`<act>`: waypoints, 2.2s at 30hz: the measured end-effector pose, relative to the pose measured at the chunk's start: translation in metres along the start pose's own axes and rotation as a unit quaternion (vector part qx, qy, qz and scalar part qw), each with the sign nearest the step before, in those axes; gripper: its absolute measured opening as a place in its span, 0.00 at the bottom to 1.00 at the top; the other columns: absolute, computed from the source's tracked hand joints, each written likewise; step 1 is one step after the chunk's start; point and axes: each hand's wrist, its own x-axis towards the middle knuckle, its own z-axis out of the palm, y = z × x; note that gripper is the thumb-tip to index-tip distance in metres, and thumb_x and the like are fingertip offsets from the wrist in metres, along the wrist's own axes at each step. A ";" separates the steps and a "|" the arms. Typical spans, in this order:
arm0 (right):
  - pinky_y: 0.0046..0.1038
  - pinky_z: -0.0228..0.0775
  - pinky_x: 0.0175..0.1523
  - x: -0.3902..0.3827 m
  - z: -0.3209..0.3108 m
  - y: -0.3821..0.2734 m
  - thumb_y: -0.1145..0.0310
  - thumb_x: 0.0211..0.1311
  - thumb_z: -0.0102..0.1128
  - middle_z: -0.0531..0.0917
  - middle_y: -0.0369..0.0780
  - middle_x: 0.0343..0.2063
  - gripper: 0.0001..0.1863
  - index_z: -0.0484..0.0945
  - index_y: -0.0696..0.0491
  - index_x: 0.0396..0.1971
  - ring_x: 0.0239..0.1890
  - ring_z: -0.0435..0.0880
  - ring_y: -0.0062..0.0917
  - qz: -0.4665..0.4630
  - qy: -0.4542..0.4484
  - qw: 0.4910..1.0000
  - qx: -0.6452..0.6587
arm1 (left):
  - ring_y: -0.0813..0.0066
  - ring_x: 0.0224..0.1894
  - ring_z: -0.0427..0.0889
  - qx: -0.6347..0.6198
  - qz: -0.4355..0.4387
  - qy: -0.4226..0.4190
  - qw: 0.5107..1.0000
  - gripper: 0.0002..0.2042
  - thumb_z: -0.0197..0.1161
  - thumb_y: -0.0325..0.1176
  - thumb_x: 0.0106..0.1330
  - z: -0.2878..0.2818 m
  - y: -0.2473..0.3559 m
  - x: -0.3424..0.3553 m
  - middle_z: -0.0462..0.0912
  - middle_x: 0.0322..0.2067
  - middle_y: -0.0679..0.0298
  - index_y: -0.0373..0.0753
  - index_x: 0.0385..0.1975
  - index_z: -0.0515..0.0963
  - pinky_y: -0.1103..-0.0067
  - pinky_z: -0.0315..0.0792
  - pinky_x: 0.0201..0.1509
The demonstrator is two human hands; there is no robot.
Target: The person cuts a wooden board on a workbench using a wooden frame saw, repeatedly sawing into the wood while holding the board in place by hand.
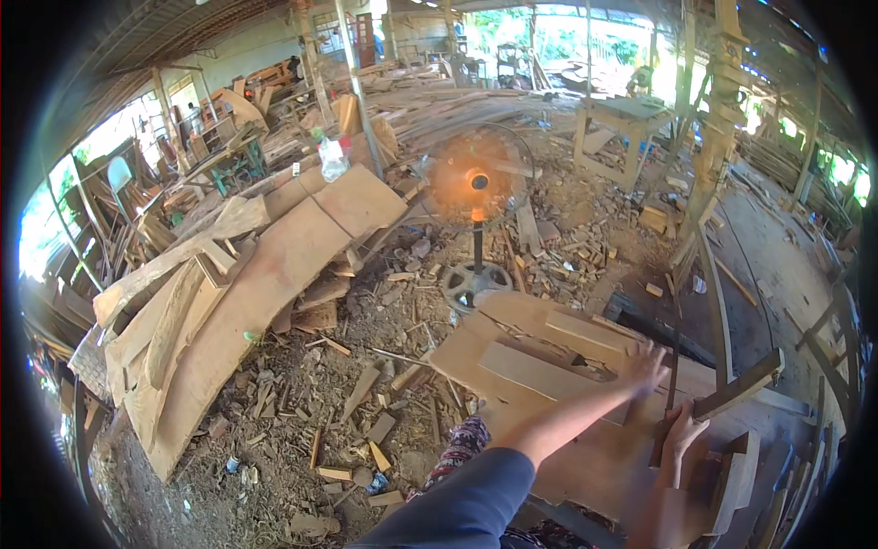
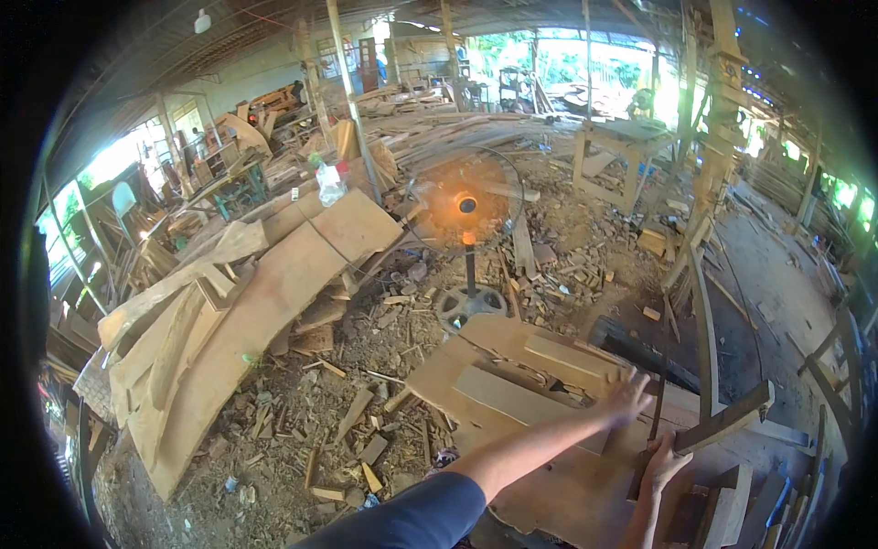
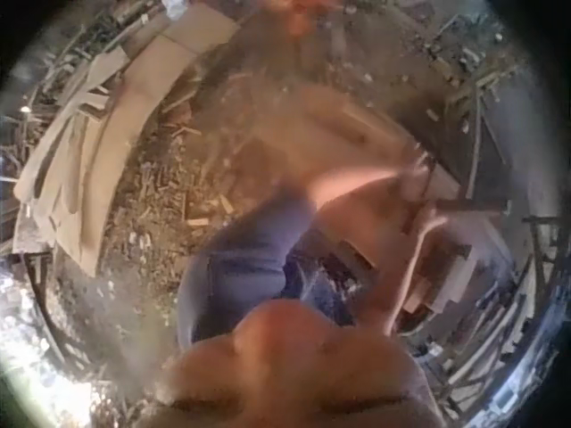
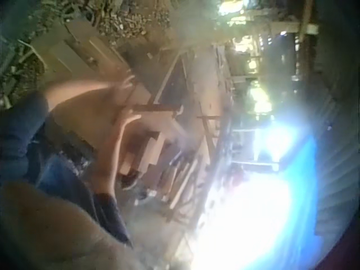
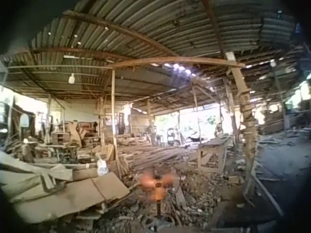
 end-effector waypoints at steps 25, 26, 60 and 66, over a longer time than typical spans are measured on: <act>0.30 0.63 0.46 0.033 0.005 -0.033 0.67 0.68 0.45 0.69 0.39 0.47 0.32 0.48 0.41 0.70 0.42 0.69 0.28 0.220 -0.055 0.965 -0.128 | 0.47 0.54 0.74 -0.374 0.047 -0.042 0.925 0.22 0.39 0.29 0.72 -0.117 0.144 -0.071 0.67 0.60 0.42 0.45 0.67 0.62 0.64 0.67 0.60; 0.31 0.64 0.45 0.027 0.006 -0.039 0.61 0.66 0.46 0.70 0.41 0.44 0.30 0.53 0.40 0.68 0.40 0.70 0.29 0.175 -0.022 0.968 -0.178 | 0.47 0.53 0.74 -0.364 0.060 -0.057 0.928 0.22 0.38 0.28 0.72 -0.115 0.147 -0.074 0.68 0.59 0.42 0.45 0.66 0.62 0.64 0.67 0.59; 0.39 0.73 0.43 0.020 0.014 -0.043 0.68 0.63 0.49 0.78 0.45 0.46 0.33 0.56 0.34 0.68 0.39 0.81 0.41 0.018 0.007 0.901 -0.433 | 0.43 0.61 0.66 -0.452 0.006 -0.012 0.892 0.23 0.34 0.30 0.73 -0.092 0.154 -0.071 0.59 0.65 0.42 0.55 0.64 0.69 0.64 0.57 0.68; 0.38 0.71 0.46 0.008 0.029 -0.047 0.70 0.64 0.47 0.78 0.46 0.45 0.33 0.53 0.36 0.69 0.42 0.80 0.42 0.120 0.043 0.943 -0.307 | 0.44 0.60 0.68 -0.429 0.017 -0.001 0.903 0.21 0.37 0.28 0.72 -0.073 0.143 -0.068 0.67 0.61 0.43 0.43 0.60 0.71 0.61 0.61 0.63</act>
